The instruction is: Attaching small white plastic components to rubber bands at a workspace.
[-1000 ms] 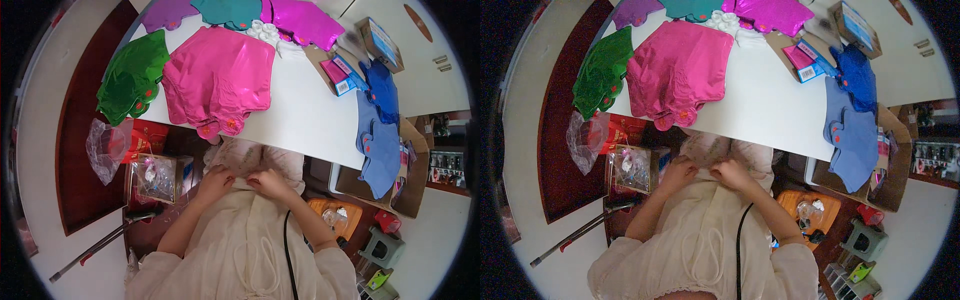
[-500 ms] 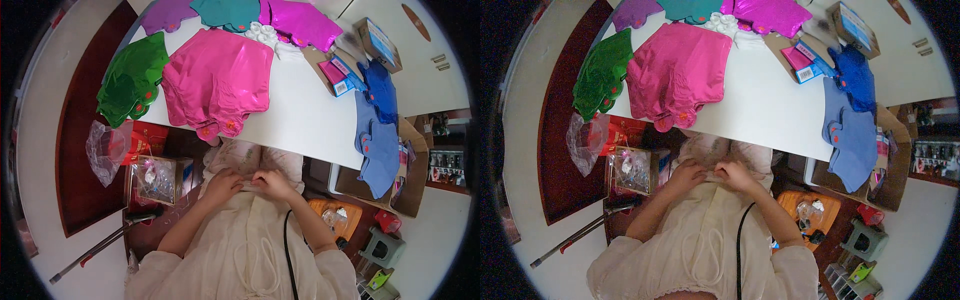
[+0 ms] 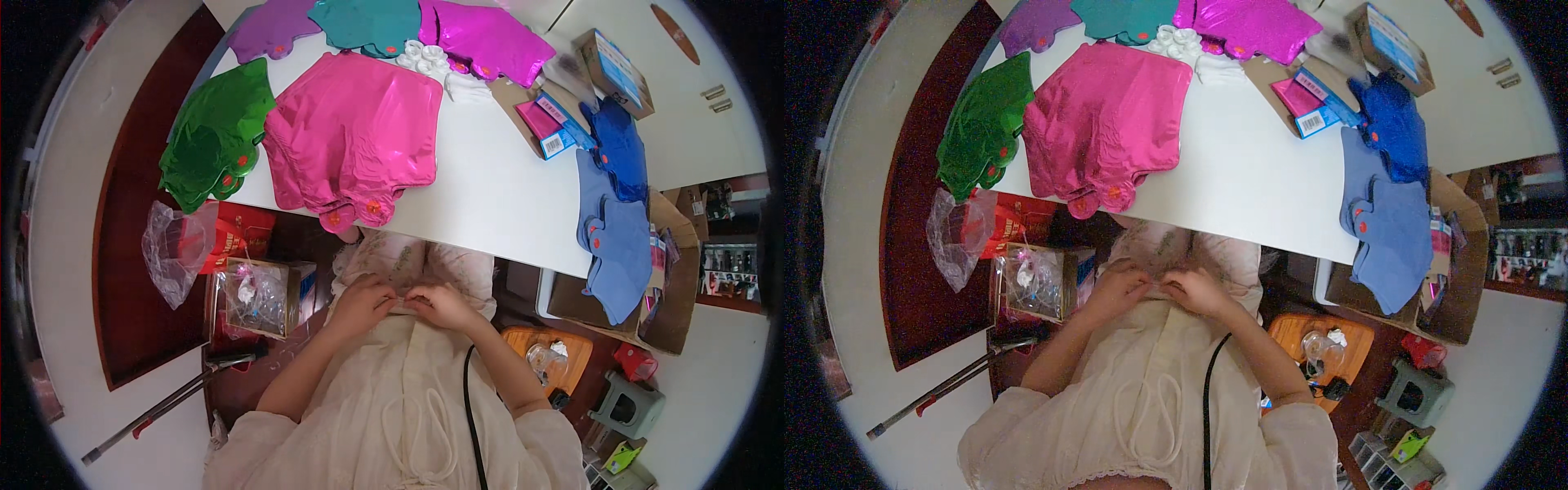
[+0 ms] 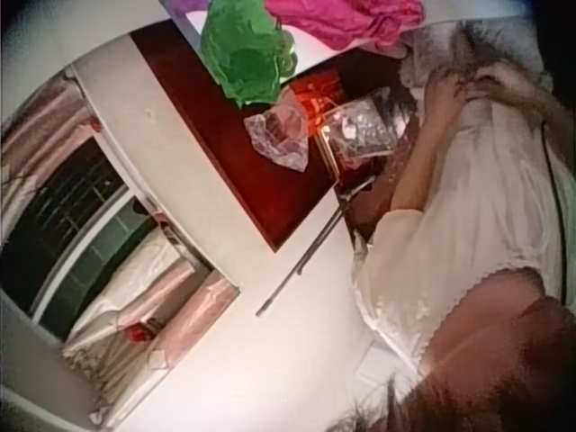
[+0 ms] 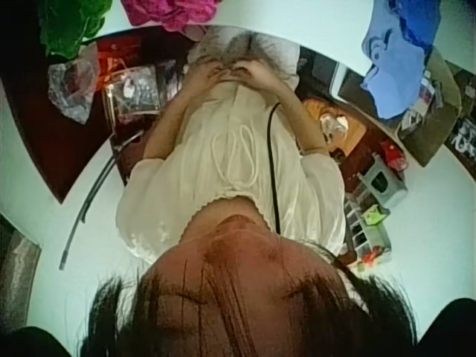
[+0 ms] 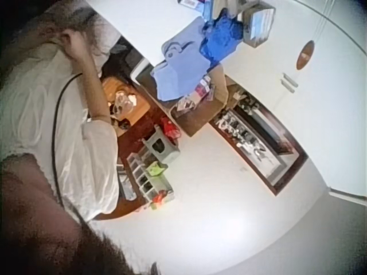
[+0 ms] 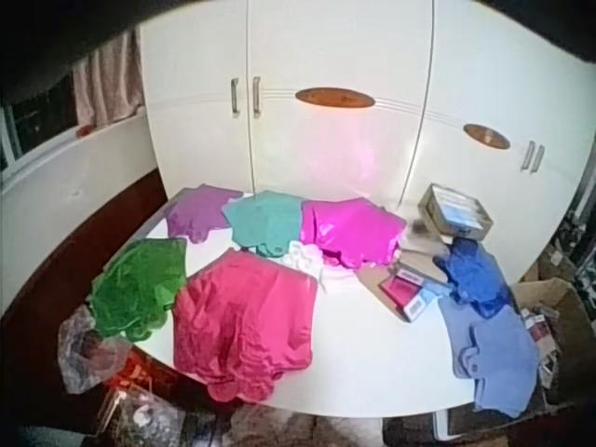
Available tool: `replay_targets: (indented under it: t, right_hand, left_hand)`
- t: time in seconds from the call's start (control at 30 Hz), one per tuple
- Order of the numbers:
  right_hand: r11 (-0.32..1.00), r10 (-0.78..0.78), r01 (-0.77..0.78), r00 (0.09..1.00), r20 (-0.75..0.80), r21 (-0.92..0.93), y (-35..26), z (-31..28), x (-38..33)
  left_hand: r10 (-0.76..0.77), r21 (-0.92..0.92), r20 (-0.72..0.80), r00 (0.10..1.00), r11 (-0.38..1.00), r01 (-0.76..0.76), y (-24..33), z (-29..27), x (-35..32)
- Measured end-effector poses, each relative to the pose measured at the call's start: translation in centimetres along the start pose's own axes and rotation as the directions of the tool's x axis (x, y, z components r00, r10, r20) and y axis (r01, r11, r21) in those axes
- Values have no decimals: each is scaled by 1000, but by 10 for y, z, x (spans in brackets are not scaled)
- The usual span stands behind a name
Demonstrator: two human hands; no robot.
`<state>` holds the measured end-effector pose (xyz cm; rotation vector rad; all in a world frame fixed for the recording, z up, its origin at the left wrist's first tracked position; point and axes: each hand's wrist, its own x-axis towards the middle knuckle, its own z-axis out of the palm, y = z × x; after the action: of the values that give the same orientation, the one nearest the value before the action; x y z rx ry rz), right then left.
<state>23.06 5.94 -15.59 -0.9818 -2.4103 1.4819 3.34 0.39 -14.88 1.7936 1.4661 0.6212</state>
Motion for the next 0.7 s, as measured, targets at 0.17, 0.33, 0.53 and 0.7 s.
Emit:
replay_targets:
  t: [0.17,0.33,0.53,0.7]
  right_hand:
    - [974,-12,24,999,-51,226,-10,-6,-2]
    - [890,-69,125,987,-142,439,-32,-40,-9]
    - [865,-223,255,967,-125,433,-61,-95,-26]
    - [854,-388,383,920,-58,353,-105,-122,-20]
  left_hand:
    - [-59,-178,200,978,979,96,16,-35,0]
    - [-11,-189,368,930,978,86,20,-98,-6]
    - [369,-282,337,866,917,-281,57,-176,-6]
    - [512,-796,189,838,580,-175,116,-210,18]
